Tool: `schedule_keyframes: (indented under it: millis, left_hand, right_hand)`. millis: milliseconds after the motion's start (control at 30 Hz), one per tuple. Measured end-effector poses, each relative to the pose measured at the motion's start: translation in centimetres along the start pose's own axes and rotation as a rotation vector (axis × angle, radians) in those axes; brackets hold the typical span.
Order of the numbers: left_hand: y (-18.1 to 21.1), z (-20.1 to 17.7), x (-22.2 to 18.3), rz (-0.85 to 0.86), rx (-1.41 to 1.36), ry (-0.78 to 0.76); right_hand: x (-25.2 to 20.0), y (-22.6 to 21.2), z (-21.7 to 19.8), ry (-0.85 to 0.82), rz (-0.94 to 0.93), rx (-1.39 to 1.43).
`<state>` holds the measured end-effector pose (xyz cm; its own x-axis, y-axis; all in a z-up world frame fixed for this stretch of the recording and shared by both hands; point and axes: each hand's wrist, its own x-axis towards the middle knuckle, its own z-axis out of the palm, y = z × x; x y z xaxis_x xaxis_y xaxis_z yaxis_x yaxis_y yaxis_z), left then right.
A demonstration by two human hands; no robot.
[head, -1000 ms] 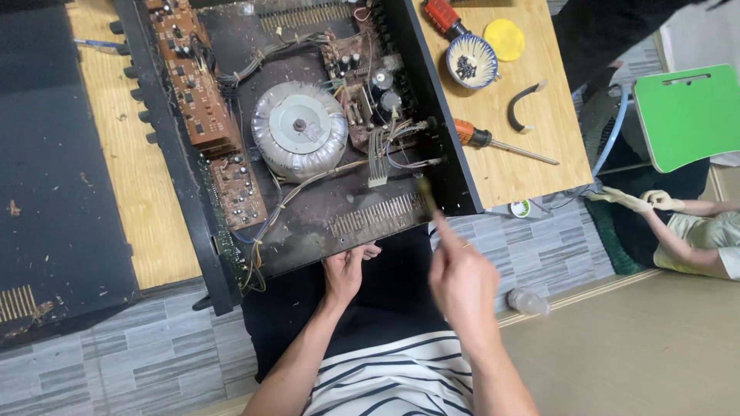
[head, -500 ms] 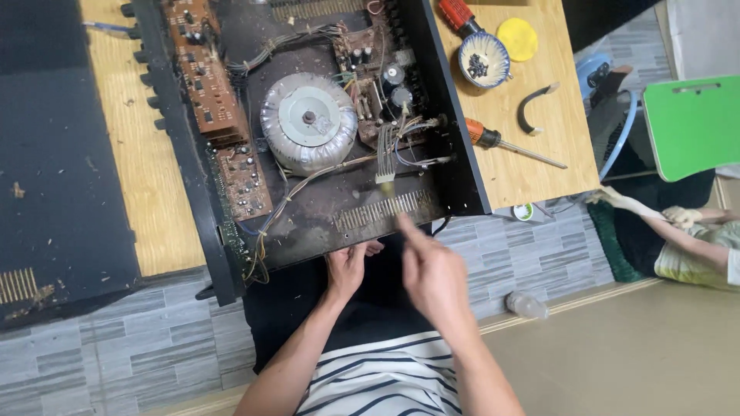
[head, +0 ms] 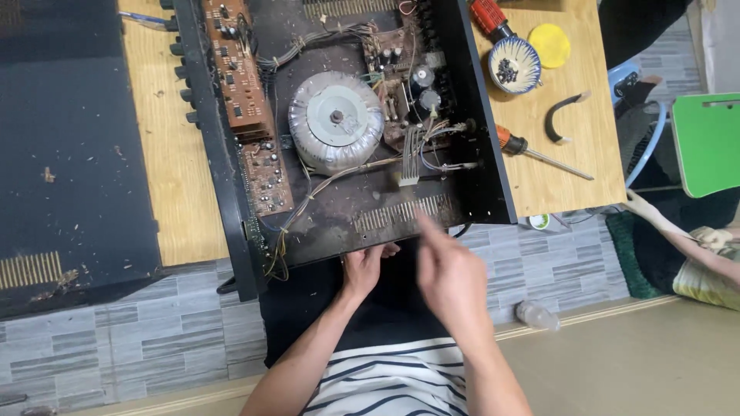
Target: Cleaning a heatsink and disassembling an electronic amplifier using a brush, sponge, and screwdriver
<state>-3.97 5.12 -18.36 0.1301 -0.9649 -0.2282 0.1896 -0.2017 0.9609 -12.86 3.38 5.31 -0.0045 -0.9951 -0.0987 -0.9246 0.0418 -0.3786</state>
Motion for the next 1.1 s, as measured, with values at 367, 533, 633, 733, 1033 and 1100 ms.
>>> schedule_keyframes:
  millis: [367, 533, 633, 733, 1033, 1100]
  left_hand:
    - [0.6, -0.1, -0.1, 0.026, -0.053, -0.038]
    - [0.4, -0.1, -0.6, 0.013, -0.062, -0.045]
    - [0.6, -0.4, -0.4, 0.000, -0.034, -0.077]
    - [0.8, -0.2, -1.0, 0.016, -0.030, -0.066]
    - [-0.6, 0.2, -0.1, 0.031, -0.062, -0.033]
    - [-1.6, 0.3, -0.2, -0.010, -0.029, -0.037]
  right_hand:
    - [-0.9, 1.6, -0.3, 0.040, 0.007, -0.055]
    - [-2.8, 5.8, -0.2, 0.152, 0.076, -0.461]
    - [-0.7, 4.6, 0.9, 0.105, 0.097, -0.442]
    - [-1.0, 3.9, 0.2, 0.153, 0.032, -0.590]
    - [3.4, 5.8, 2.8, 0.252, -0.062, -0.451]
    - [3.5, 4.0, 2.0, 0.126, -0.058, -0.301]
